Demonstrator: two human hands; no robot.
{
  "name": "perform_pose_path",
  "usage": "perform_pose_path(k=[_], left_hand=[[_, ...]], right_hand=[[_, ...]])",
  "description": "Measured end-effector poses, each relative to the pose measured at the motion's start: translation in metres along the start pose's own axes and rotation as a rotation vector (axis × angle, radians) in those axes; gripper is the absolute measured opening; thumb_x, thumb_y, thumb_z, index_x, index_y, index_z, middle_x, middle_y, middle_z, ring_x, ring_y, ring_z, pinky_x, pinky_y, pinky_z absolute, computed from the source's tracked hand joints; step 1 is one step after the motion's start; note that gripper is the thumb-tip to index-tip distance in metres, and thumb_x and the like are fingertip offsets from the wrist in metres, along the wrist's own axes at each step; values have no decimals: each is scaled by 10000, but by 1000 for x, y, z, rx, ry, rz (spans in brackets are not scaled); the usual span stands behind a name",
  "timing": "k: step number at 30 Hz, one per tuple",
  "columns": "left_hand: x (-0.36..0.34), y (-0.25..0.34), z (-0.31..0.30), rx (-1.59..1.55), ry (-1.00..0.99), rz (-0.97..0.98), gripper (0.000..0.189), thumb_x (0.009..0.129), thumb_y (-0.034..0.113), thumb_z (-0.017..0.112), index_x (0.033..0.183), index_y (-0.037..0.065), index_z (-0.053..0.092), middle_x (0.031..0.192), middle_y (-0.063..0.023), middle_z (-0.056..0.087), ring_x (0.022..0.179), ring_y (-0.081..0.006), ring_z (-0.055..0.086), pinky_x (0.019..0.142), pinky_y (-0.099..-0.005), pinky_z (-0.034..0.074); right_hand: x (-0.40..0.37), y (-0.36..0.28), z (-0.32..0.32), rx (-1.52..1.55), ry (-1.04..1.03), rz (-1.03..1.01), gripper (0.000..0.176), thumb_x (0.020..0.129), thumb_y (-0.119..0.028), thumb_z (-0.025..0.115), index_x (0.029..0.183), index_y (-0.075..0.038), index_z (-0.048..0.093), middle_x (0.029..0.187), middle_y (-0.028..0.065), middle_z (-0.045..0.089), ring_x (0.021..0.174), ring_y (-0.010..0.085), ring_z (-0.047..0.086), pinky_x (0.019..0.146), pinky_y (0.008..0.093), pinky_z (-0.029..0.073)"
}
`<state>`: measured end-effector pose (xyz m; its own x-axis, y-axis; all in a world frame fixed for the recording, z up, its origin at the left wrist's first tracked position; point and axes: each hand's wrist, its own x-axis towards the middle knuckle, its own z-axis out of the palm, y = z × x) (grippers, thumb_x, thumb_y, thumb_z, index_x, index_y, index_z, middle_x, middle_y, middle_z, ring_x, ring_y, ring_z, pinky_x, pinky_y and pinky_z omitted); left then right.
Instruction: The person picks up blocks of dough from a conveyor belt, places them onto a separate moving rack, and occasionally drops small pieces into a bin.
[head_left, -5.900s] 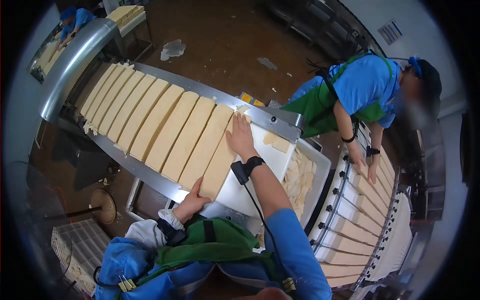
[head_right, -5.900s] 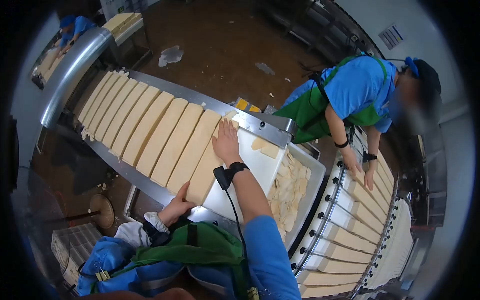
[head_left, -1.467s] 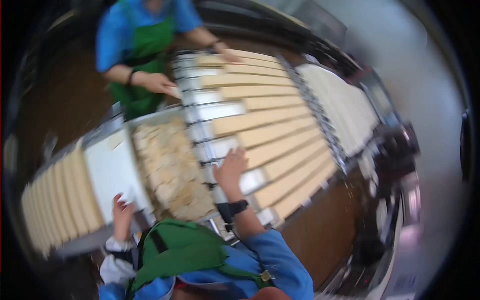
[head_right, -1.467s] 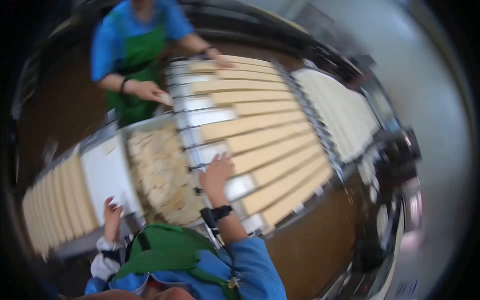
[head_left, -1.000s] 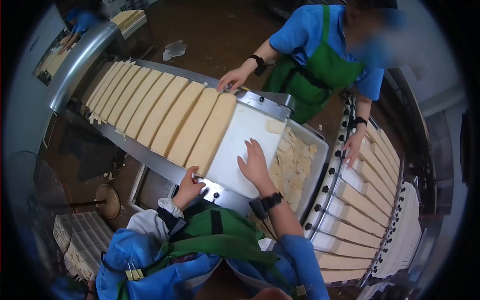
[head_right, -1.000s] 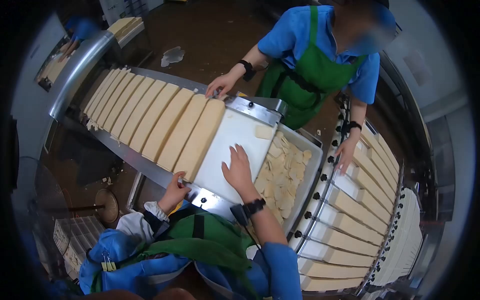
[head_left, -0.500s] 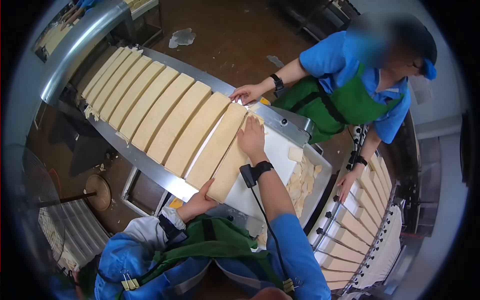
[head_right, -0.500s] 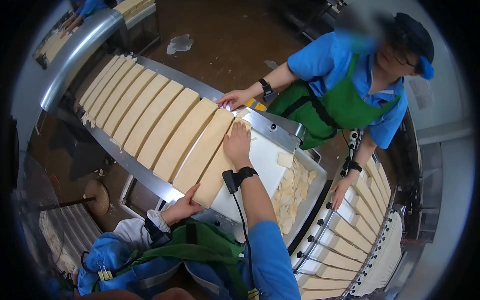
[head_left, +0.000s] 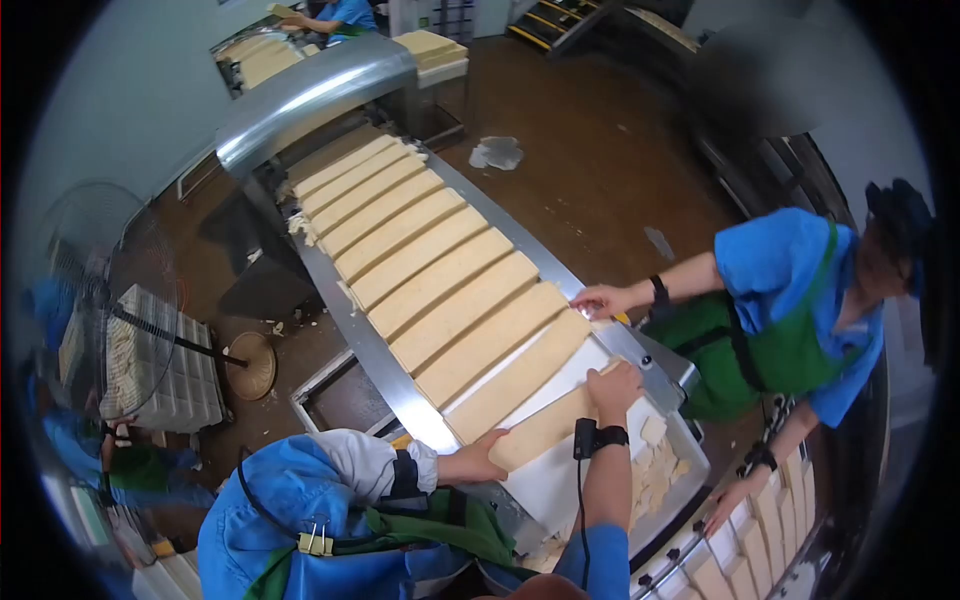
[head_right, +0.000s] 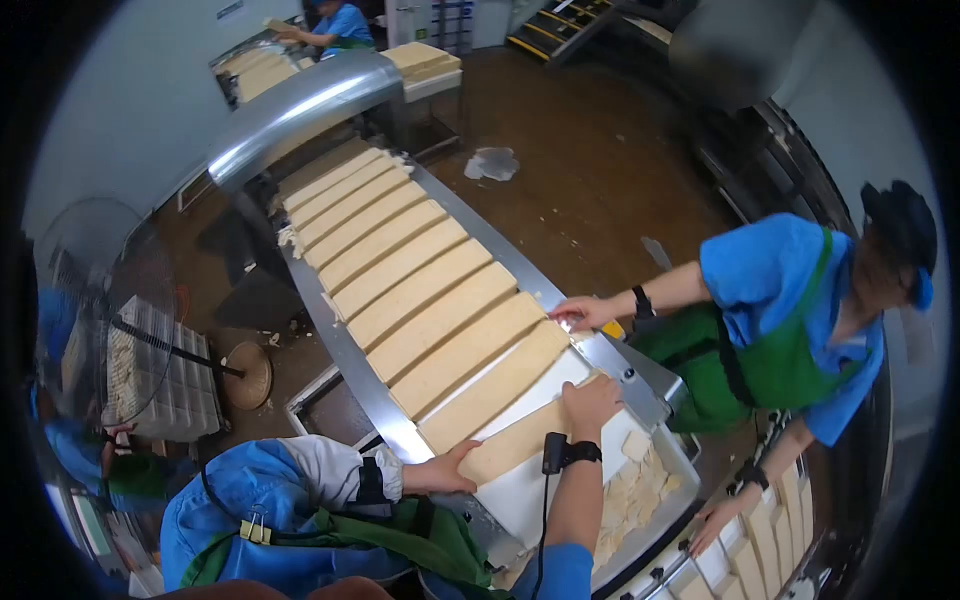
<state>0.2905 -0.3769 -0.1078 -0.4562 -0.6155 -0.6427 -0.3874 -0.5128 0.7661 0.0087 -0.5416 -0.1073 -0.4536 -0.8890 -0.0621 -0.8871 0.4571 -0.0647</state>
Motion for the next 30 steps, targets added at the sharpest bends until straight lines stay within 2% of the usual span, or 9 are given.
perform_pose_path(k=[5, 7, 11, 13, 15, 19, 22, 27, 30], left_hand=[[21, 17, 4, 499, -73, 276, 981, 706, 386, 819, 1556, 215, 359, 1043, -257, 735, 953, -459, 718, 844, -485, 583], [33, 22, 10, 703, -102, 299, 995, 677, 398, 852, 1535, 180, 398, 1011, -259, 734, 922, -450, 719, 839, -500, 583], [44, 23, 30, 839, -3, 401, 1001, 585, 333, 922, 1455, 138, 467, 976, -230, 725, 919, -446, 717, 846, -498, 582], [46, 31, 42, 939, -21, 260, 1033, 548, 321, 942, 1439, 142, 452, 1093, -218, 716, 1005, -437, 705, 868, -486, 588], [48, 24, 48, 1027, 57, 389, 960, 566, 295, 933, 1400, 132, 488, 1106, -212, 718, 1025, -423, 708, 868, -493, 595], [48, 27, 65, 1030, 26, 481, 736, 662, 267, 900, 1306, 159, 561, 1097, -201, 722, 1023, -434, 698, 884, -508, 579], [22, 56, 107, 1123, 33, 586, 671, 667, 240, 908, 1245, 143, 582, 1139, -206, 696, 1078, -427, 663, 912, -496, 561], [-39, 102, 223, 868, -431, 624, 776, 636, 244, 925, 1315, 123, 570, 1161, -207, 681, 1105, -390, 654, 956, -469, 539], [-65, 84, 279, 679, -666, 622, 845, 639, 231, 921, 1379, 80, 542, 1200, -197, 677, 1131, -347, 660, 984, -420, 528]], right_hand=[[-66, 131, -27, 79, -48, 320, 803, 712, -527, 792, 1241, 45, 598, 1331, 237, 594, 1276, 399, 561, 1046, 520, 467], [-105, 172, -52, 511, -226, 480, 970, 646, -535, 885, 1317, 68, 529, 1378, 277, 592, 1304, 399, 565, 1078, 498, 464], [-200, 228, -18, 621, -42, 93, 1271, 493, -518, 980, 1473, 42, 397, 1381, 315, 602, 1289, 430, 578, 1064, 497, 487], [-235, 213, -50, 433, -259, 26, 1163, 511, -372, 1000, 1488, -100, 431, 1262, 333, 614, 1226, 464, 586, 1029, 501, 512], [-269, 201, -52, 321, -240, 180, 977, 570, -304, 947, 1444, -235, 515, 1151, 301, 614, 1104, 477, 600, 966, 523, 511], [-317, 200, -11, 322, 169, 301, 629, 720, -224, 833, 1319, -238, 642, 1077, 257, 567, 967, 429, 603, 787, 510, 508], [-362, 223, -48, 285, 200, 398, 635, 734, -208, 825, 1338, -251, 633, 1085, 242, 555, 994, 425, 610, 814, 505, 526], [-465, 326, -123, 287, 351, 604, 634, 706, -202, 838, 1310, -257, 651, 1060, 225, 592, 1055, 421, 609, 890, 509, 526], [-520, 411, -160, 322, 162, 642, 770, 590, -185, 910, 1309, -267, 645, 1093, 218, 620, 1005, 423, 634, 894, 495, 544]])
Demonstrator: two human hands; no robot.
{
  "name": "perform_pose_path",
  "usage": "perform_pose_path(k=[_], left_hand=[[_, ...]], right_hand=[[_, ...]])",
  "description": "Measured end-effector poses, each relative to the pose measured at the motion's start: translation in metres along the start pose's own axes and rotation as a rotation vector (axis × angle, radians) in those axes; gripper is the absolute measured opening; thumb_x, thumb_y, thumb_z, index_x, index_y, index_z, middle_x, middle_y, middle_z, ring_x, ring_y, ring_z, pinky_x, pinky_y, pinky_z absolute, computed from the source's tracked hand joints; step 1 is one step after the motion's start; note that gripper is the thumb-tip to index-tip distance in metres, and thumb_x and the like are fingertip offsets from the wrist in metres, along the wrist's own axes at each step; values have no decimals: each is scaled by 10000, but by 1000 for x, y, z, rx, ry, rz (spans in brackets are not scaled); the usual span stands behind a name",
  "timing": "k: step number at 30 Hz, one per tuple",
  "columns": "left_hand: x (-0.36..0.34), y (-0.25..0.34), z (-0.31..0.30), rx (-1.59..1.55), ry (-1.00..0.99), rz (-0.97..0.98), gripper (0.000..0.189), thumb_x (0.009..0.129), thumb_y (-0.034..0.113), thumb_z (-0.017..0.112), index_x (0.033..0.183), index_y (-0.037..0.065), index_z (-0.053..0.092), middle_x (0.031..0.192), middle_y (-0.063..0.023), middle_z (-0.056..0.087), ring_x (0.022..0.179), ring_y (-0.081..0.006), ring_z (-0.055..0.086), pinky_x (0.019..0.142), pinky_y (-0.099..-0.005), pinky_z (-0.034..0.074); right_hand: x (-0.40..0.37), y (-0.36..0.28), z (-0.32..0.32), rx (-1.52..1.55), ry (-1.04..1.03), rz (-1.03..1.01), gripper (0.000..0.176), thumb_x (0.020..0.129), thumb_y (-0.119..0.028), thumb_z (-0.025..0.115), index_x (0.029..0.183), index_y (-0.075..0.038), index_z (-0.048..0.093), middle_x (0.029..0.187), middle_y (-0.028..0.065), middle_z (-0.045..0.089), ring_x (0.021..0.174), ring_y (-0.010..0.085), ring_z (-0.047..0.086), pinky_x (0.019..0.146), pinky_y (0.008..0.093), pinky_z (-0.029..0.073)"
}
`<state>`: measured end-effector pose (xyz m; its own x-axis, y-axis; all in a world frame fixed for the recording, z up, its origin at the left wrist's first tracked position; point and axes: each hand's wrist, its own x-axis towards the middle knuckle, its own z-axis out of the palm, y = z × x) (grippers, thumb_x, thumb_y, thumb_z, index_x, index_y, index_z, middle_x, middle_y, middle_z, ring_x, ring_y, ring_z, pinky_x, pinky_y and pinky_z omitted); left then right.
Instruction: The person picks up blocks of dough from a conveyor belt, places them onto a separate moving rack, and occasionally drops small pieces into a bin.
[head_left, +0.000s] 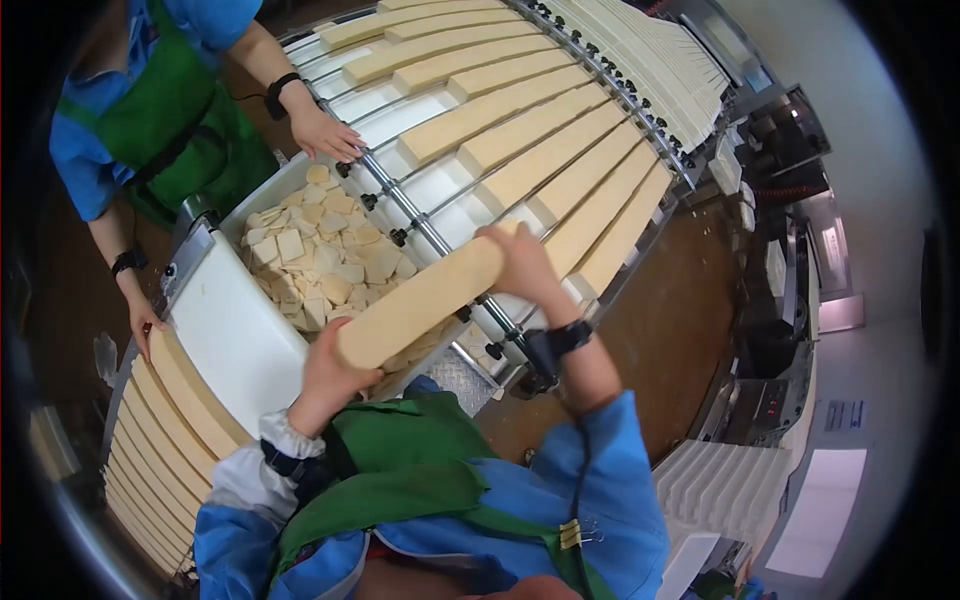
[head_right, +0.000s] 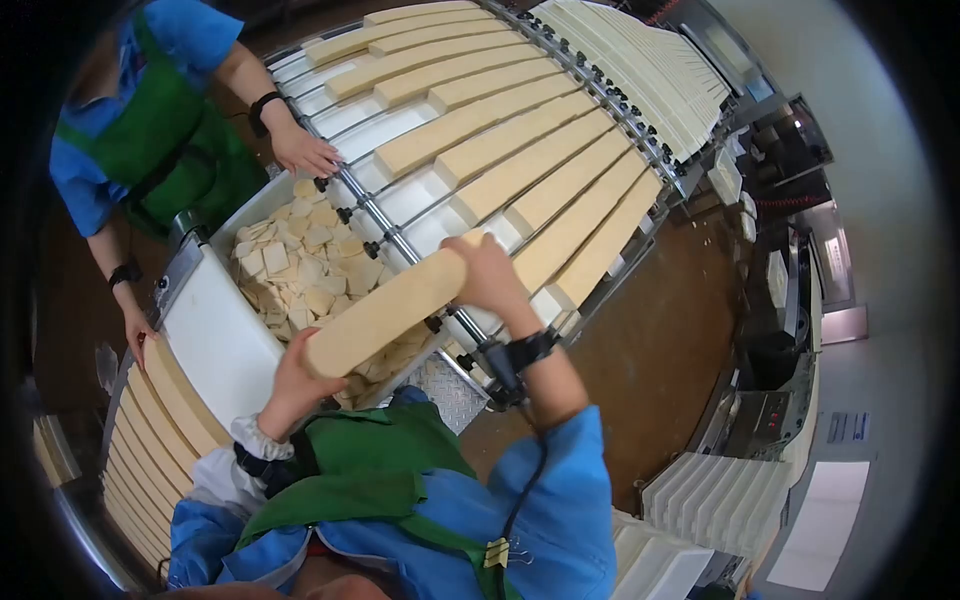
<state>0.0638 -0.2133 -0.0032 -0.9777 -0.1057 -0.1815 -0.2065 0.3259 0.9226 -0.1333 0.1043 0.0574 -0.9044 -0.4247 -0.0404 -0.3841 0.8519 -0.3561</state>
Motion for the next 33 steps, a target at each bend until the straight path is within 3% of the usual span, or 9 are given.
perform_pose_path(k=[5, 10, 13, 16, 19, 21, 24, 29, 33], left_hand=[[19, 55, 63, -189, -92, -55, 888, 663, 210, 918, 1425, 16, 506, 1246, -159, 673, 1158, -258, 654, 1002, -363, 518], [34, 71, 77, -205, -92, -104, 849, 721, 202, 913, 1438, 19, 497, 1250, -141, 673, 1151, -226, 652, 995, -342, 520], [42, 71, 81, -108, -72, -34, 810, 794, 189, 873, 1475, 25, 465, 1227, -149, 675, 1110, -209, 662, 956, -329, 534], [50, 114, 87, -270, -121, -224, 816, 850, 163, 828, 1534, 41, 400, 1178, -160, 674, 1033, -189, 671, 895, -311, 540], [70, 112, 103, -405, -134, -294, 806, 920, 91, 756, 1597, 75, 321, 1172, -152, 636, 1027, -192, 643, 909, -312, 546], [76, 100, 115, -370, -55, -272, 812, 924, 122, 766, 1593, 72, 308, 1115, -155, 656, 935, -179, 656, 816, -300, 545], [78, 88, 123, -328, 26, -239, 770, 912, 176, 790, 1541, 51, 363, 1054, -141, 683, 845, -162, 666, 720, -283, 534], [80, 68, 120, -304, 2, -302, 677, 964, 103, 746, 1521, 82, 362, 1126, -152, 662, 957, -167, 658, 818, -293, 548], [74, 23, 114, -539, -82, -212, 649, 978, 48, 706, 1523, 96, 357, 1147, -134, 666, 991, -159, 655, 831, -282, 539]], right_hand=[[36, 100, -18, 90, -155, -123, 852, 540, -152, 931, 1327, -269, 625, 1120, 217, 650, 1068, 421, 642, 901, 466, 556], [76, 158, 25, 305, -428, -116, 969, 580, -163, 917, 1457, -267, 517, 1172, 242, 658, 1161, 415, 634, 960, 470, 548], [70, 133, -15, 532, -609, 328, 986, 637, -228, 888, 1519, -200, 447, 1282, 274, 615, 1223, 430, 599, 1000, 467, 528], [61, 153, 27, 54, 14, 55, 874, 723, -265, 837, 1489, -69, 464, 1314, 289, 597, 1248, 424, 572, 1019, 459, 503], [20, 106, 27, -65, 385, -89, 670, 790, -263, 787, 1357, 14, 562, 1224, 273, 624, 1183, 411, 577, 995, 476, 487], [-10, 64, 22, 139, 354, -32, 440, 827, -246, 750, 1160, 27, 660, 1105, 252, 619, 1055, 404, 579, 942, 494, 481], [-35, 24, 37, 187, 431, 50, 355, 814, -237, 776, 1044, 16, 680, 1056, 219, 599, 1015, 390, 564, 891, 491, 479], [-37, 12, 64, 241, 444, 147, 373, 800, -248, 771, 1020, 39, 677, 1041, 204, 599, 1043, 382, 556, 893, 477, 482], [-39, 7, 63, 310, 341, 149, 465, 786, -289, 800, 1068, 48, 649, 1054, 209, 600, 1065, 393, 556, 937, 478, 479]])
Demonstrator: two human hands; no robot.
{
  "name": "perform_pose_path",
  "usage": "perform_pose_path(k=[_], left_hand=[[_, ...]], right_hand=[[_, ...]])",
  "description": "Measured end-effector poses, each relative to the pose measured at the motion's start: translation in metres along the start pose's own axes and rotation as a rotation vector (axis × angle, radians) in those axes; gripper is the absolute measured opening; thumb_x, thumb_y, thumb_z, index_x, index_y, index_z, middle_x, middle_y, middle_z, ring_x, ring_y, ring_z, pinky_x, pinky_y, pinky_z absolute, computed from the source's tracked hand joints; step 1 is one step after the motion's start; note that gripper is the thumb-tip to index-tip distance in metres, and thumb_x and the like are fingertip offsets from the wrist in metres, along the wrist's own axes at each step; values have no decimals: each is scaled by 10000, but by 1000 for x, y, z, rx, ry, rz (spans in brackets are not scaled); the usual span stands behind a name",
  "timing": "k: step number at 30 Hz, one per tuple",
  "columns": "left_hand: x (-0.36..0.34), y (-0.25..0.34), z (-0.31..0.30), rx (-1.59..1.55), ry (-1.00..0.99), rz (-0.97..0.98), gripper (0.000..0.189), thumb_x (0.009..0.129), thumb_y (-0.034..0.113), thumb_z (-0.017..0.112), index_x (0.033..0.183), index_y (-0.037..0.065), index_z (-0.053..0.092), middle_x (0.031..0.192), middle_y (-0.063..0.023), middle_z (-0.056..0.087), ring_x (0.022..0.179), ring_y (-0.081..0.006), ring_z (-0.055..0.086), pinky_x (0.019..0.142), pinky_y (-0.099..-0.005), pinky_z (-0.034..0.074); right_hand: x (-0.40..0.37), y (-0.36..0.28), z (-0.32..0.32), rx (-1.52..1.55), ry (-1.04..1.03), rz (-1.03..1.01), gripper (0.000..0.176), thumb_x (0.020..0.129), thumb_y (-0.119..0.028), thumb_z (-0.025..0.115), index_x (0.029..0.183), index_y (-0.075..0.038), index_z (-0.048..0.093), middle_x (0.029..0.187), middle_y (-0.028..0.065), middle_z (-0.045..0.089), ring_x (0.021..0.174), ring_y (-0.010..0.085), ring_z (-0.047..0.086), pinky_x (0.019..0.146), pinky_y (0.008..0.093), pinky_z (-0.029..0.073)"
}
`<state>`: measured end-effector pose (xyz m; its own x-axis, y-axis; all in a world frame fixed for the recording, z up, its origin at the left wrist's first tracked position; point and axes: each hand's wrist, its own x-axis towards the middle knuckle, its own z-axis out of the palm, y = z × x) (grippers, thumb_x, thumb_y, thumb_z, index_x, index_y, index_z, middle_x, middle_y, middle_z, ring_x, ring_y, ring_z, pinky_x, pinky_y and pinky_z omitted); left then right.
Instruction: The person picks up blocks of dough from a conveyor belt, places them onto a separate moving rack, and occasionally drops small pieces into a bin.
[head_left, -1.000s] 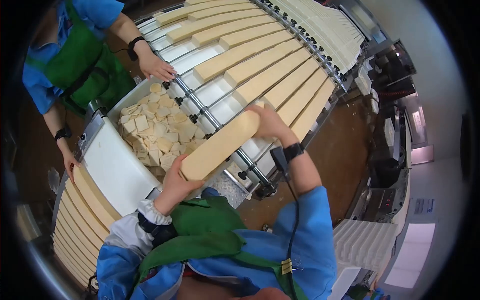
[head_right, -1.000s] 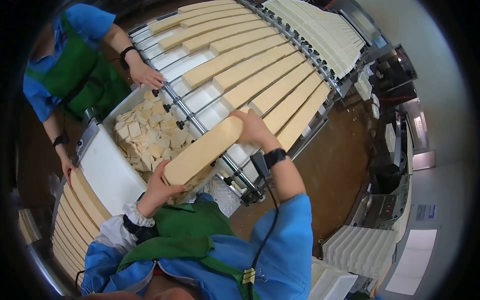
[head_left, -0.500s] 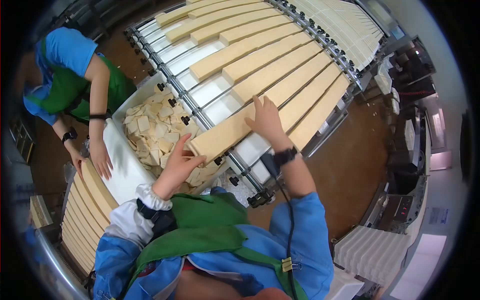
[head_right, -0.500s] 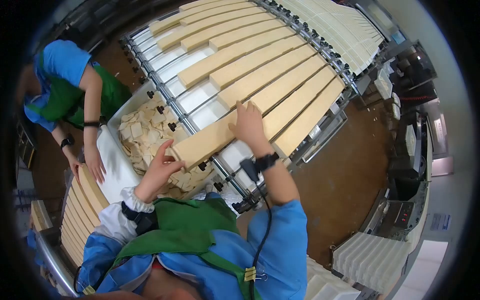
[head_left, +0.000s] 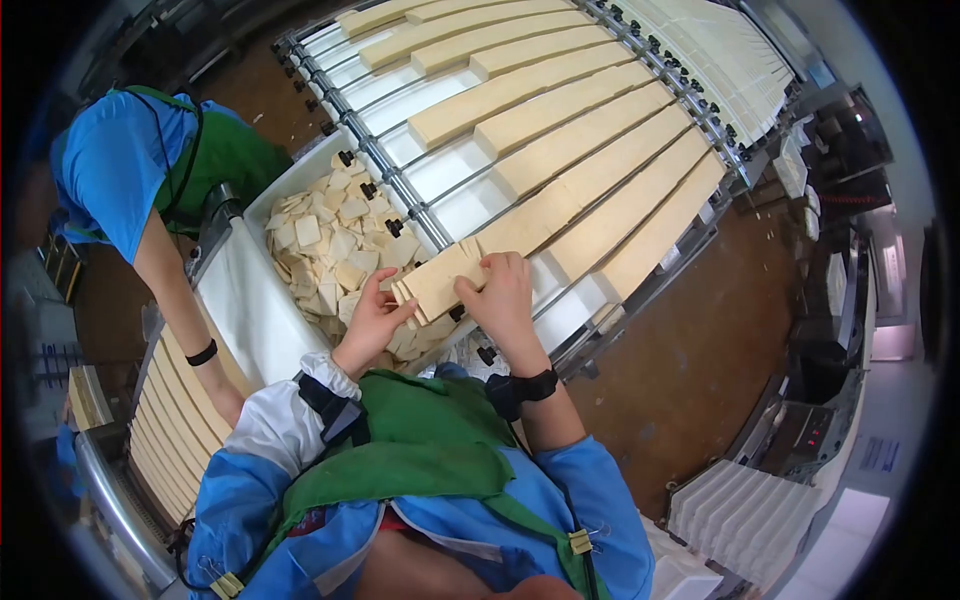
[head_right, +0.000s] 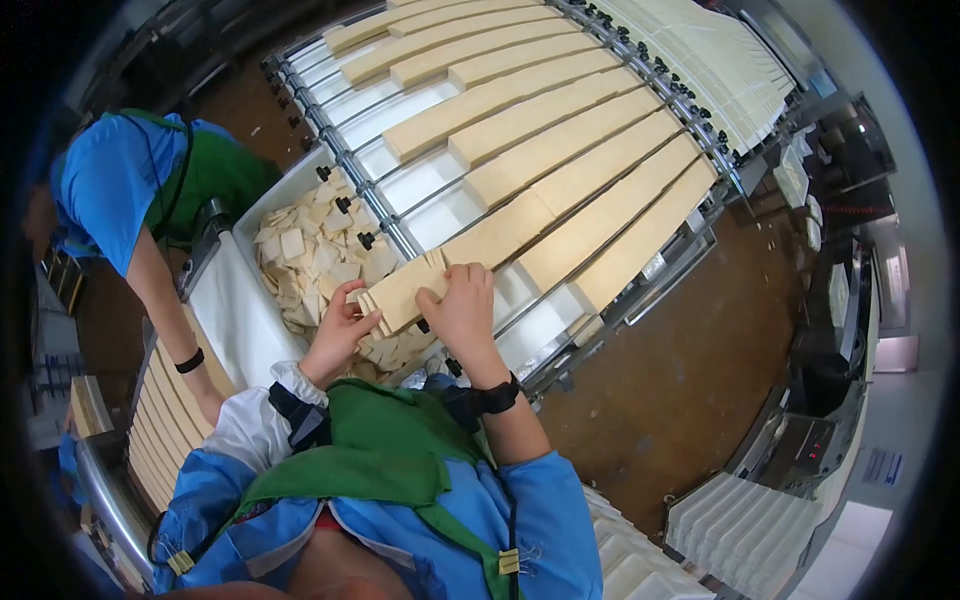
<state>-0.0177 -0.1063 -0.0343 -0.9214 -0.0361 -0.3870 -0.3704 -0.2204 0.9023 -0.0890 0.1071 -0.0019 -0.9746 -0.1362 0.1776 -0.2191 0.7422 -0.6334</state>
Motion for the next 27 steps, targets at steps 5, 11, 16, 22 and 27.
perform_pose_path(k=[5, 11, 16, 22, 27], left_hand=[[0, -5, -2, -46, -57, 82, 631, 979, -21, 631, 1527, 123, 353, 1183, -108, 657, 1006, -138, 632, 807, -261, 517], [6, 2, 5, 27, -113, 257, 643, 928, -120, 485, 1520, 98, 358, 1201, -106, 641, 1001, -115, 630, 808, -257, 521], [-28, 53, 20, 111, -226, 230, 652, 906, -135, 467, 1516, 72, 370, 1191, -100, 641, 1044, -133, 652, 880, -277, 534], [-41, 78, 22, -6, -308, 99, 612, 887, -154, 474, 1466, 45, 442, 1245, -107, 660, 1114, -151, 666, 968, -279, 530], [-31, 72, 17, 18, -241, 26, 573, 878, -138, 472, 1422, 40, 494, 1219, -97, 675, 1090, -143, 664, 942, -271, 528]], right_hand=[[3, -3, 5, 122, -37, -141, 880, 723, -395, 873, 1403, 13, 489, 1133, 235, 581, 1114, 411, 555, 999, 481, 465], [17, -30, 1, -111, -327, -45, 1174, 582, -399, 941, 1569, -122, 368, 1278, 268, 538, 1209, 466, 514, 1082, 517, 422], [-5, -10, -38, 273, -165, -15, 1144, 588, -322, 888, 1580, -166, 340, 1309, 261, 487, 1264, 460, 477, 1124, 514, 391], [-48, 88, -131, 299, -86, 63, 1109, 565, -215, 863, 1557, -133, 373, 1447, 196, 461, 1379, 363, 432, 1195, 456, 350], [-48, 140, -128, 43, -118, 24, 1114, 528, -215, 853, 1548, -171, 408, 1359, 221, 476, 1342, 436, 430, 1187, 494, 354]])
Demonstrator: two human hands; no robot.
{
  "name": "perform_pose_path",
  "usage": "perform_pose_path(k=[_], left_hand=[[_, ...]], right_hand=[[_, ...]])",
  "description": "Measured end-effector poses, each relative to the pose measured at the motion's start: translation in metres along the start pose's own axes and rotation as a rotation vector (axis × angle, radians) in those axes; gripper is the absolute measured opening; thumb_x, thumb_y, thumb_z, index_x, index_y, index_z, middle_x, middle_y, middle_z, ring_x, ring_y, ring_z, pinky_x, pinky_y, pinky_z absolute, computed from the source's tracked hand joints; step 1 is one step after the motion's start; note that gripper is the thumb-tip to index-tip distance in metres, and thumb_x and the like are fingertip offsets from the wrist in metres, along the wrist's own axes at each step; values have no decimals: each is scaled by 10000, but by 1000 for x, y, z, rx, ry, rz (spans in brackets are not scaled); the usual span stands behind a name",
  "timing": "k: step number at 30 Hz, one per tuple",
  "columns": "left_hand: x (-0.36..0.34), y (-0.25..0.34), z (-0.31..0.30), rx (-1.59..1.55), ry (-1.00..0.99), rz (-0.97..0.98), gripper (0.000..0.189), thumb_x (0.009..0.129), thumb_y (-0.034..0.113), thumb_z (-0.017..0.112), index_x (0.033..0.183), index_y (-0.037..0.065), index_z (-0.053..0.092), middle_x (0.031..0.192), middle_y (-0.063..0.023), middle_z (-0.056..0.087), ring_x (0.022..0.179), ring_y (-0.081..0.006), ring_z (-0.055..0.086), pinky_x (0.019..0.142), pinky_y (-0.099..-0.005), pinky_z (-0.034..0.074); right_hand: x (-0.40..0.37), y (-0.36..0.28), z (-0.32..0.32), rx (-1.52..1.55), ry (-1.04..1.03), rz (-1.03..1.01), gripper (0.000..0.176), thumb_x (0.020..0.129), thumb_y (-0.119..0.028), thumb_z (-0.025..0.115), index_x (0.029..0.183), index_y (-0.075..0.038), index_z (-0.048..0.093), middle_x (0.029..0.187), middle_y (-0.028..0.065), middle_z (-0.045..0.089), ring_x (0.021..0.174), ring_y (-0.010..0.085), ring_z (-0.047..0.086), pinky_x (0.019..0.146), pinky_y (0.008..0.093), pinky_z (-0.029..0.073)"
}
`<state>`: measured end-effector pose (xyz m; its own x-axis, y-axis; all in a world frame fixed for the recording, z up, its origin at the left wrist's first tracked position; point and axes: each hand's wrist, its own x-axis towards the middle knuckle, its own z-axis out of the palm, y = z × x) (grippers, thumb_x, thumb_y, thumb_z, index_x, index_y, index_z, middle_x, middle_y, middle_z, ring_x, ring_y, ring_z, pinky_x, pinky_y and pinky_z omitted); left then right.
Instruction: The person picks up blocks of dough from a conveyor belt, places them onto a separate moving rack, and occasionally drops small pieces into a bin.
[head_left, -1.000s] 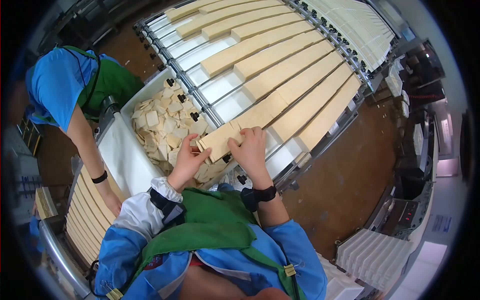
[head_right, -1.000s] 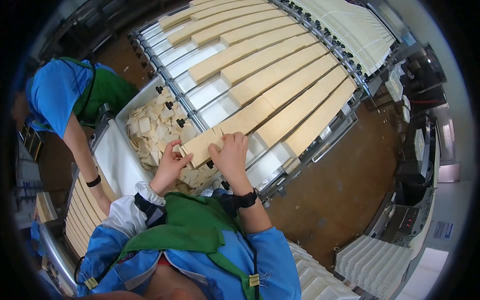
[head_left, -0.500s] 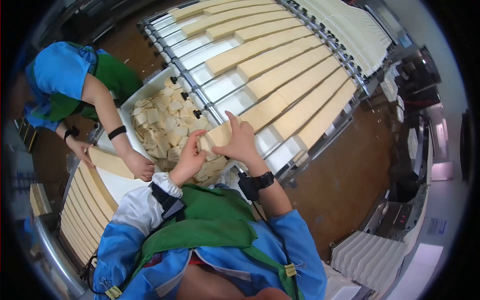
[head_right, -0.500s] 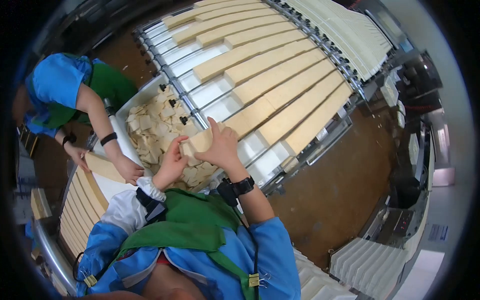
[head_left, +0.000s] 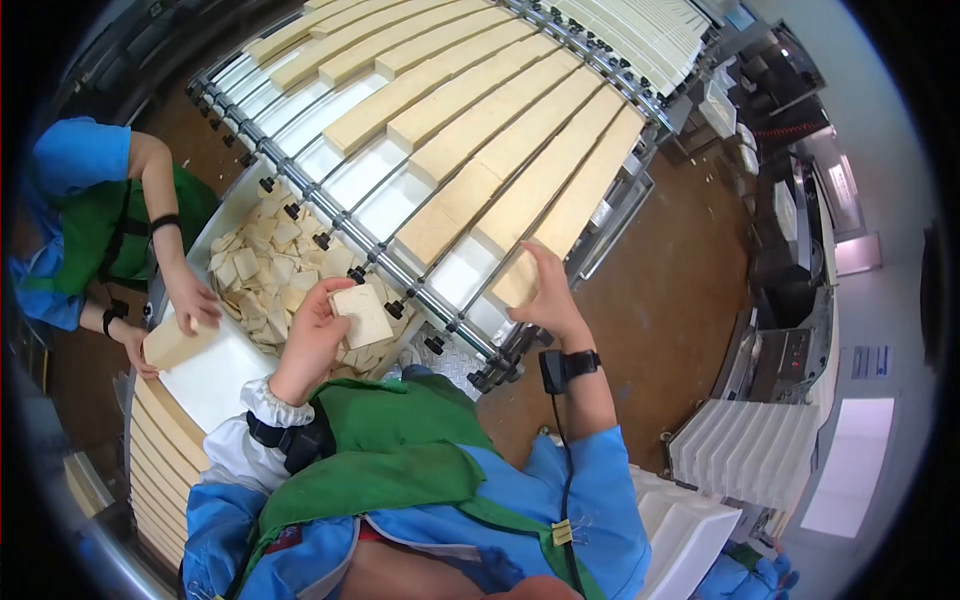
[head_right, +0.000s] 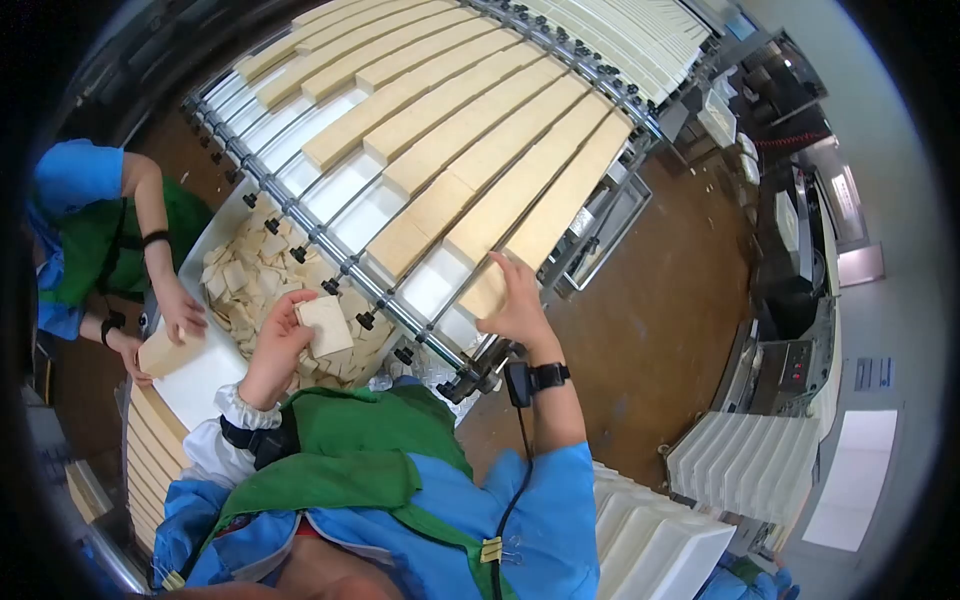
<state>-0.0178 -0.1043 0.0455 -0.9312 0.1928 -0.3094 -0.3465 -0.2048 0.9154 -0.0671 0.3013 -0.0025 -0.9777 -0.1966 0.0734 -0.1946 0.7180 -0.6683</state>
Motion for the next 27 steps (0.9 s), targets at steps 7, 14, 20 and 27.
perform_pose_path(k=[7, 14, 20, 27], left_hand=[[-16, 4, -40, 96, 215, 64, 567, 913, -76, 536, 1457, 67, 470, 1284, -123, 625, 1113, -181, 636, 966, -301, 515], [-47, -15, -97, 388, 531, 56, 693, 915, 83, 725, 1537, 107, 422, 1399, -170, 504, 1306, -280, 498, 1077, -400, 451], [-83, -40, -132, 417, 690, 103, 640, 865, 86, 795, 1442, 100, 520, 1260, -124, 579, 1187, -238, 548, 921, -373, 542], [-149, -116, -184, 315, 947, -121, 599, 847, 234, 797, 1380, 73, 574, 1118, -160, 637, 992, -241, 639, 835, -369, 568]], right_hand=[[-10, -30, 24, -542, 59, 85, 1223, 572, -275, 876, 1633, -124, 287, 1575, 322, 304, 1500, 503, 256, 1246, 571, 221], [12, 18, 49, -596, 139, 179, 1238, 704, -452, 908, 1570, 126, 238, 1640, 359, 228, 1539, 515, 194, 1262, 569, 197], [19, 12, 35, -627, 36, 209, 1294, 653, -473, 921, 1563, 133, 231, 1639, 339, 260, 1530, 495, 231, 1260, 570, 174], [82, -106, 103, -444, 55, -257, 1166, 630, -236, 825, 1638, -71, 262, 1685, 309, 153, 1560, 519, 112, 1244, 652, 139]])
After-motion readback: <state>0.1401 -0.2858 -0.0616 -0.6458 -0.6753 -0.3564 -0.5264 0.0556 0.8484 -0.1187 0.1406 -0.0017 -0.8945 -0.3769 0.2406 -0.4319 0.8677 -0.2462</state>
